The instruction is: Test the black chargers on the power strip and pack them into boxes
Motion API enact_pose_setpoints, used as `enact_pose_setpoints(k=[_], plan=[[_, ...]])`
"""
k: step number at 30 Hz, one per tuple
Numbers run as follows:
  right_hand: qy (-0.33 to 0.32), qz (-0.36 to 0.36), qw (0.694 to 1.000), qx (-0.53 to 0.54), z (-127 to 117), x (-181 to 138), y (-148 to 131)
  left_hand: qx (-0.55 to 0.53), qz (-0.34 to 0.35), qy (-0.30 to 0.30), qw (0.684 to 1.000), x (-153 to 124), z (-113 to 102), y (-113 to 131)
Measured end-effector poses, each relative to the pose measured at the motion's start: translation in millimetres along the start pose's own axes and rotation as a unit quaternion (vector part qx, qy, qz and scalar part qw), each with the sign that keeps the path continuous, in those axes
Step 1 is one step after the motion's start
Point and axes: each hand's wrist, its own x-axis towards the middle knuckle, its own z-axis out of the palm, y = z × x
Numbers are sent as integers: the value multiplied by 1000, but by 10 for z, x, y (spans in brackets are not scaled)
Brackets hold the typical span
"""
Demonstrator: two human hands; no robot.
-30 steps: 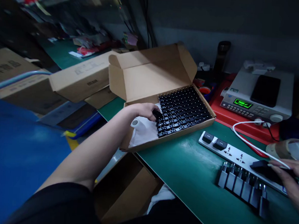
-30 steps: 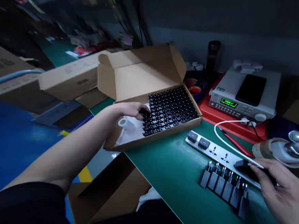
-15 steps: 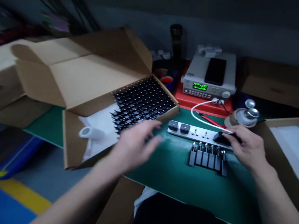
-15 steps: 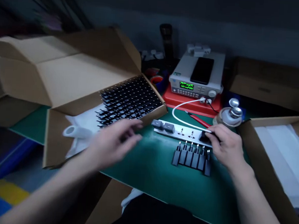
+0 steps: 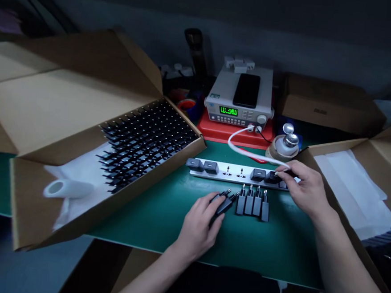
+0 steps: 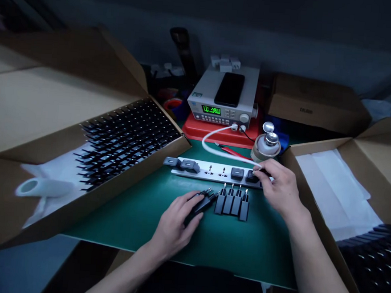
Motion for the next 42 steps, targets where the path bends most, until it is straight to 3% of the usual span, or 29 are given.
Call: enact_pose_setpoints(k=[4, 9, 15, 19, 28, 35, 39, 42], plan=[[-10, -67, 995, -66, 18, 2, -22, -26, 43, 13, 999, 88, -319, -72], [-6, -73, 995, -74, 33, 3, -14, 109, 175, -34, 978, 663, -661, 31], [4, -72, 994, -78, 47, -1, -10, 202, 237, -223, 924, 1452, -625, 347], [8, -76, 994, -82, 57, 15, -3, 200, 231, -269, 914, 1720, -531, 456], [9, -79, 995, -66, 59, -1, 31, 239, 193, -255, 917, 1609, -648, 150], [16, -83, 994, -63, 59, 14, -1, 254, 169, -239, 922, 1484, -593, -29], [14, -83, 995, -61, 51, 8, -6, 262, 148, -249, 921, 1439, -531, 30], [14, -79, 994, -68, 50, 3, -1, 240, 170, -227, 928, 1435, -422, 172]])
